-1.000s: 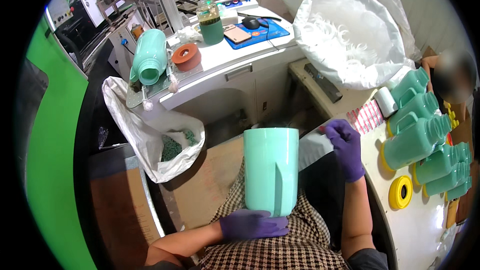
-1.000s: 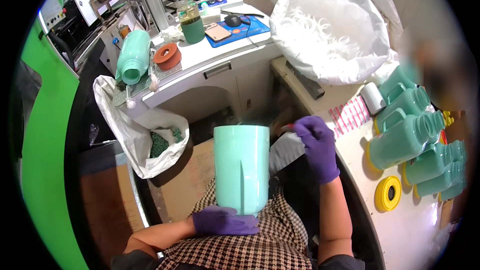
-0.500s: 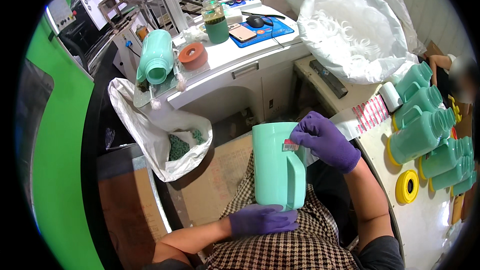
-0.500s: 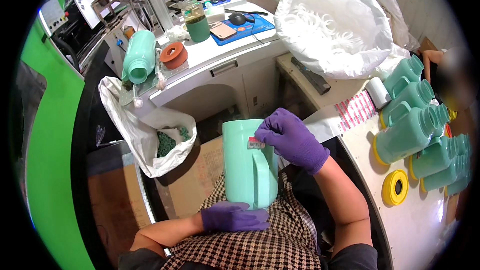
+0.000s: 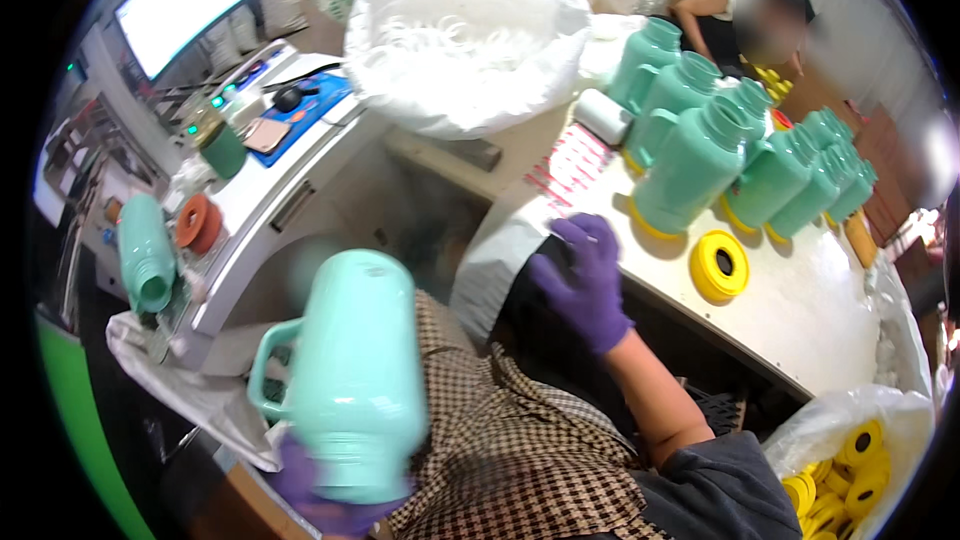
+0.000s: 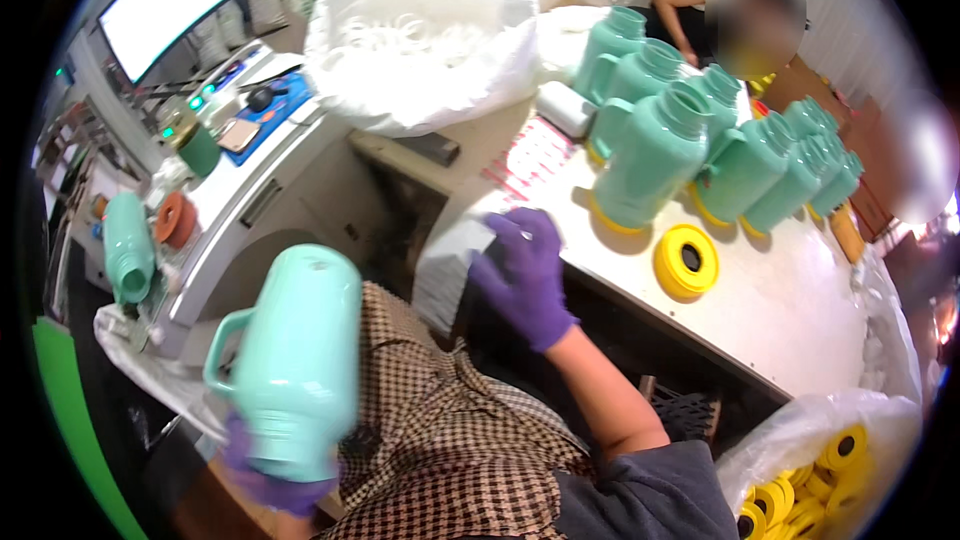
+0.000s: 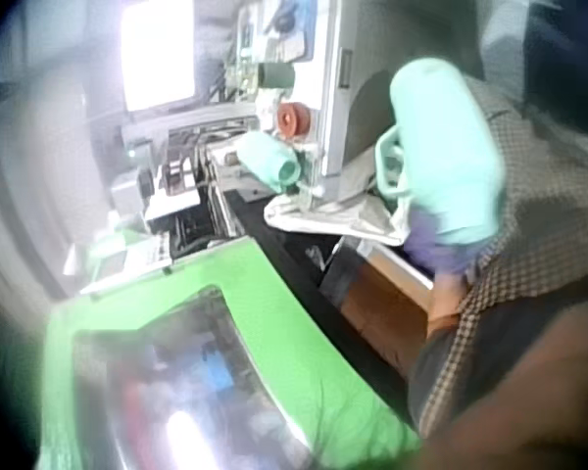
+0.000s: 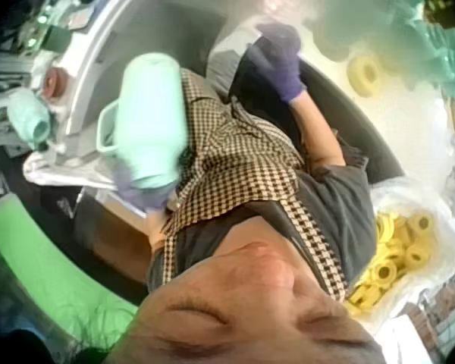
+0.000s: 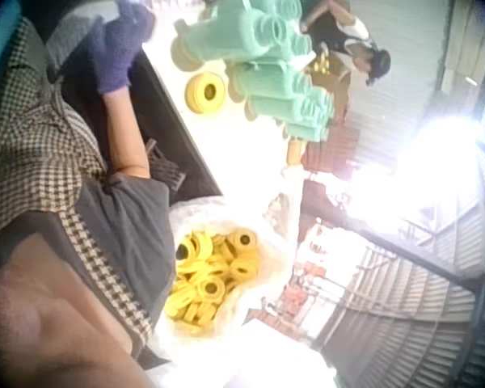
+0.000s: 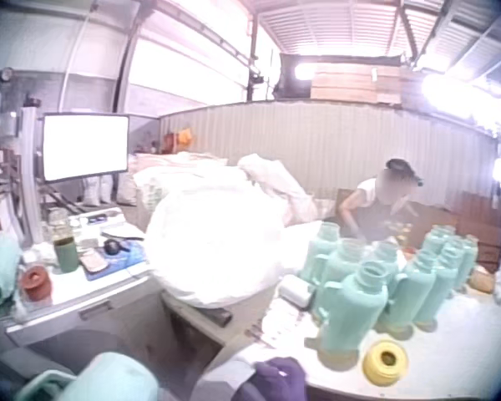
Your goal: The person sits on the floor in a factory setting and assembles light green plastic containers. They pick up a container body, apply a strip of adhesive tape to the rim, and then screw on a yellow lid. The person repeats this process for multiple units, placing the finished containers on a nearby table.
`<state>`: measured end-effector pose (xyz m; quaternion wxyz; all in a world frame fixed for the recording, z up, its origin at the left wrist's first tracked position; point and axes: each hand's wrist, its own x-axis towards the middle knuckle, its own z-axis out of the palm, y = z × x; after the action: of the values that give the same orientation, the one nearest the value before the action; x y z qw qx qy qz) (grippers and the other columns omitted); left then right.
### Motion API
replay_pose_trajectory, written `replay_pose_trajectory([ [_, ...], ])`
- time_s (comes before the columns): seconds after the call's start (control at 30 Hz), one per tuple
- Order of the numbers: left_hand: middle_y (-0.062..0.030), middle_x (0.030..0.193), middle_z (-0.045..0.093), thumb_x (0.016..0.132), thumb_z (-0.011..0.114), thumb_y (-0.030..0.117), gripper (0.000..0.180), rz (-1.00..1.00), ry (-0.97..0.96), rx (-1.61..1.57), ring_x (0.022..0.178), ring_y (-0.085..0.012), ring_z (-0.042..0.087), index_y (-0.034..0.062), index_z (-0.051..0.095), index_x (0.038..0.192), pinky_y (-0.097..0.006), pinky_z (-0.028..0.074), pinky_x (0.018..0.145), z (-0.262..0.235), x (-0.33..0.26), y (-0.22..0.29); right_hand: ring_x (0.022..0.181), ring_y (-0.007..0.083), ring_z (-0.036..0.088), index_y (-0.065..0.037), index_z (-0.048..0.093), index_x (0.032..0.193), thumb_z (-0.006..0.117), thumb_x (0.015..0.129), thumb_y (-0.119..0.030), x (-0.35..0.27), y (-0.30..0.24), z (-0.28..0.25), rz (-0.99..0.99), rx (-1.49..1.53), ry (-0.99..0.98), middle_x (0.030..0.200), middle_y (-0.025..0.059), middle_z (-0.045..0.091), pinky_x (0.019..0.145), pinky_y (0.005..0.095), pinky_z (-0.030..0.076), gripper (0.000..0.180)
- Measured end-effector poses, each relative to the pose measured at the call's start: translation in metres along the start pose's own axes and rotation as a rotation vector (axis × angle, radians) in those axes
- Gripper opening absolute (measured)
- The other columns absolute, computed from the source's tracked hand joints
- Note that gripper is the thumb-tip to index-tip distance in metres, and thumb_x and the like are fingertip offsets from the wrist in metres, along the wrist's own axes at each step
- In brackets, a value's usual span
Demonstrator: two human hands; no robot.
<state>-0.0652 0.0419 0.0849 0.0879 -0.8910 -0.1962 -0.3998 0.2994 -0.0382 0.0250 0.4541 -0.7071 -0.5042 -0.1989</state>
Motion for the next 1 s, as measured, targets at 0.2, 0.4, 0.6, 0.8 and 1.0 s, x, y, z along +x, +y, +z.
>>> replay_pose_trajectory([
  [0.2,-0.0167,0.134,0.057,0.101,0.049,0.035,0.056,-0.991,0.247,-0.387,0.124,-0.0293,0.054,-0.0016,0.048,0.144,-0.042,0.041,0.108,-0.032,-0.041,-0.093,0.115,0.0361,0.055,-0.011,0.057,0.14,0.079,0.081,-0.032,-0.067,0.133,-0.169,0.117,-0.722,-0.168,0.121,0.0148,0.059,0.104,0.0519,0.041,0.067],
  [0.4,-0.0145,0.132,0.06,0.111,0.038,0.03,0.043,-1.061,0.192,-0.921,0.118,-0.0218,0.058,0.0009,0.05,0.141,-0.038,0.046,0.104,0.014,-0.062,-0.054,0.096,0.0332,0.061,-0.004,0.053,0.144,0.066,0.096,-0.026,-0.089,0.131,-0.178,0.372,-0.568,-0.104,0.108,0.0167,0.063,0.089,0.0432,0.049,0.055],
  [0.6,-0.0084,0.112,0.06,0.107,0.036,0.034,0.039,-1.234,0.107,-1.147,0.106,-0.0177,0.057,0.0032,0.057,0.12,-0.033,0.045,0.097,0.078,-0.046,0.019,0.1,0.0225,0.055,0.007,0.047,0.145,0.056,0.103,-0.044,-0.061,-0.015,-0.049,0.299,0.529,-0.099,0.114,0.0141,0.057,0.092,0.0365,0.045,0.068],
  [0.8,-0.0077,0.117,0.065,0.11,0.039,0.036,0.04,-1.392,0.21,-1.254,0.106,-0.0154,0.062,0.0044,0.059,0.124,-0.031,0.05,0.093,0.078,-0.045,0.01,0.095,0.0281,0.057,0.011,0.045,0.146,0.036,0.107,-0.057,-0.049,-0.045,-0.036,0.053,0.519,-0.164,0.117,0.0181,0.062,0.091,0.0382,0.047,0.079],
  [1.0,-0.0064,0.111,0.061,0.109,0.037,0.032,0.039,-1.101,0.196,-0.898,0.099,-0.0157,0.059,0.0017,0.058,0.121,-0.032,0.049,0.09,0.064,-0.041,0.005,0.109,0.0291,0.061,0.009,0.043,0.148,0.033,0.108,-0.053,-0.064,-0.058,-0.035,0.187,0.664,-0.189,0.128,0.02,0.062,0.097,0.0398,0.048,0.075],
])
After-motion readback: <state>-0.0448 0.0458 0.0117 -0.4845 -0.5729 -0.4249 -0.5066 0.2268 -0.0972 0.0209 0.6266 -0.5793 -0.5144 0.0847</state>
